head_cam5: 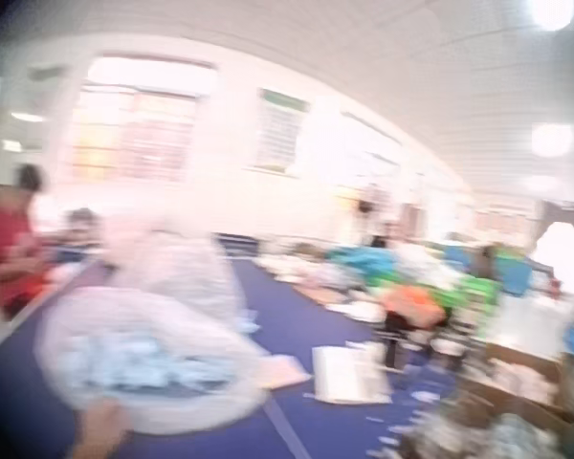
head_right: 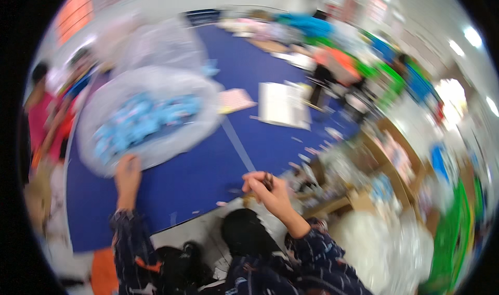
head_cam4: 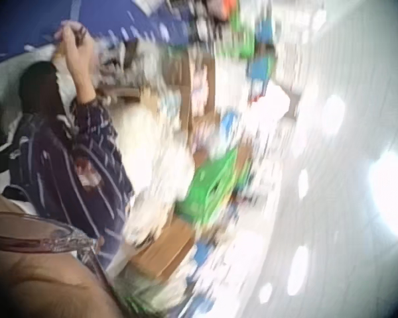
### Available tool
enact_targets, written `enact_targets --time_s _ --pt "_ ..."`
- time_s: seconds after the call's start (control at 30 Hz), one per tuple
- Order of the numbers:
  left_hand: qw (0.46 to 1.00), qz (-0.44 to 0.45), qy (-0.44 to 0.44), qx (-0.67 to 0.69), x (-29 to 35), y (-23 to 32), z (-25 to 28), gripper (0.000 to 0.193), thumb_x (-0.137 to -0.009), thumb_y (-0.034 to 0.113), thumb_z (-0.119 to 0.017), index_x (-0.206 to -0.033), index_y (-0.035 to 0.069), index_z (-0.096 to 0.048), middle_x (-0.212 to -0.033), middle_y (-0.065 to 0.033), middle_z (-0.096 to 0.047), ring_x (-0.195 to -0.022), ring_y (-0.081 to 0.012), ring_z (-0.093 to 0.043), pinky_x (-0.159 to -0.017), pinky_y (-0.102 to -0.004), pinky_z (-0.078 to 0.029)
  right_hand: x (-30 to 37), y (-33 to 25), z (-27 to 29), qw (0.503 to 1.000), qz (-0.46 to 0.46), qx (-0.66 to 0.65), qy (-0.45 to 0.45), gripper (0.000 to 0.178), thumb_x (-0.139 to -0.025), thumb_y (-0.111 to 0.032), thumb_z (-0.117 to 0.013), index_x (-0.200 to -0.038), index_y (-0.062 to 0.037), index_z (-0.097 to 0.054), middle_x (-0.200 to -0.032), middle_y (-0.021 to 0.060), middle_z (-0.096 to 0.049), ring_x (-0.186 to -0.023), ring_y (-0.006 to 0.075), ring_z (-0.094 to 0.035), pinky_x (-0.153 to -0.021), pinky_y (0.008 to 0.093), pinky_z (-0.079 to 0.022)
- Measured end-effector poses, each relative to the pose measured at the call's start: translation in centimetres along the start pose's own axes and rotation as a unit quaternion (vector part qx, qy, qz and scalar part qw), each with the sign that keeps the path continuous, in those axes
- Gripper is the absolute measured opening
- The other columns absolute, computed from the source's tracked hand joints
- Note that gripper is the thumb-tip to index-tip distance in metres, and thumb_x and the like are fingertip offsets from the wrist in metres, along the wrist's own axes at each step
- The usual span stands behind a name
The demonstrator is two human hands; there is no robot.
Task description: The person trims loose threads from small blue plush toys using scissors and then applies small stickers to each toy. The finished items are placed into a plastic bag on the table.
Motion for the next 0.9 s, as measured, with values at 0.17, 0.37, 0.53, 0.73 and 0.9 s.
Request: enact_targets --time_s 0.17,0.37,0.53,0.73,0.9 --pt "0.993 -0.115 -0.001 -0.017 -0.4 -0.5 0.5 0.020 -0.077 0.014 -0.059 -0.093 0.001 -0.060 -0.095 -0.0149 -0.060 -0.090 -0.0330 -0.056 -0.081 -0.0386 -0.043 -5.3 -4.4 -13.1 0.945 0.205 0.116 -0.228 0.014 -0.082 -0.005 -0.059 -0.094 0.0006 -0.063 -0.074 0.0052 -0.063 -0.062 0.0064 -0.053 -0.053 0.0188 -0.040" --pt "0.994 -0.070 -0.025 -0.079 -0.5 -0.9 0.2 0.029 -0.077 0.019 -0.061 -0.101 0.004 -0.058 -0.096 -0.0125 -0.059 -0.095 -0.0306 -0.052 -0.086 -0.0399 -0.038 -13.8 -4.7 -21.8 0.867 0.348 0.295 -0.202 0.018 -0.076 -0.011 -0.062 -0.091 0.0000 -0.060 -0.083 0.0150 -0.060 -0.071 0.0332 -0.058 -0.061 0.0370 -0.045" --pt "0.995 -0.060 -0.027 -0.069 -1.0 -1.4 -0.5 0.018 -0.076 0.014 -0.059 -0.092 0.005 -0.061 -0.087 -0.0086 -0.058 -0.089 -0.0278 -0.052 -0.083 -0.0395 -0.039 -20.3 -1.5 -23.4 0.860 0.336 0.380 -0.058 0.021 -0.078 -0.018 -0.061 -0.092 -0.0021 -0.060 -0.084 0.0144 -0.060 -0.073 0.0314 -0.058 -0.061 0.0376 -0.045" --pt "0.994 -0.063 -0.036 -0.087 -1.4 -1.6 -0.9 0.009 -0.077 0.012 -0.058 -0.082 0.007 -0.062 -0.081 -0.0052 -0.056 -0.085 -0.0257 -0.052 -0.079 -0.0387 -0.039 -22.8 1.5 -23.6 0.879 0.299 0.368 -0.050 0.017 -0.078 -0.016 -0.061 -0.084 0.0001 -0.058 -0.076 0.0149 -0.059 -0.068 0.0319 -0.056 -0.059 0.0386 -0.044" --pt "0.989 -0.077 -0.093 -0.090 -1.7 -1.9 -0.6 0.007 -0.076 0.011 -0.058 -0.078 0.006 -0.062 -0.075 -0.0080 -0.056 -0.078 -0.0280 -0.054 -0.072 -0.0374 -0.042 -20.6 0.0 -22.7 0.950 0.225 0.206 -0.071 0.017 -0.082 -0.015 -0.058 -0.078 0.0006 -0.055 -0.062 0.0040 -0.051 -0.056 0.0134 -0.051 -0.051 0.0277 -0.041"
Point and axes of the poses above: each hand's wrist, its own x-axis away from the middle knuckle, its own z-axis out of the back of the hand, y = z × x, the point moved 5 cm from there along -x, towards the middle knuckle
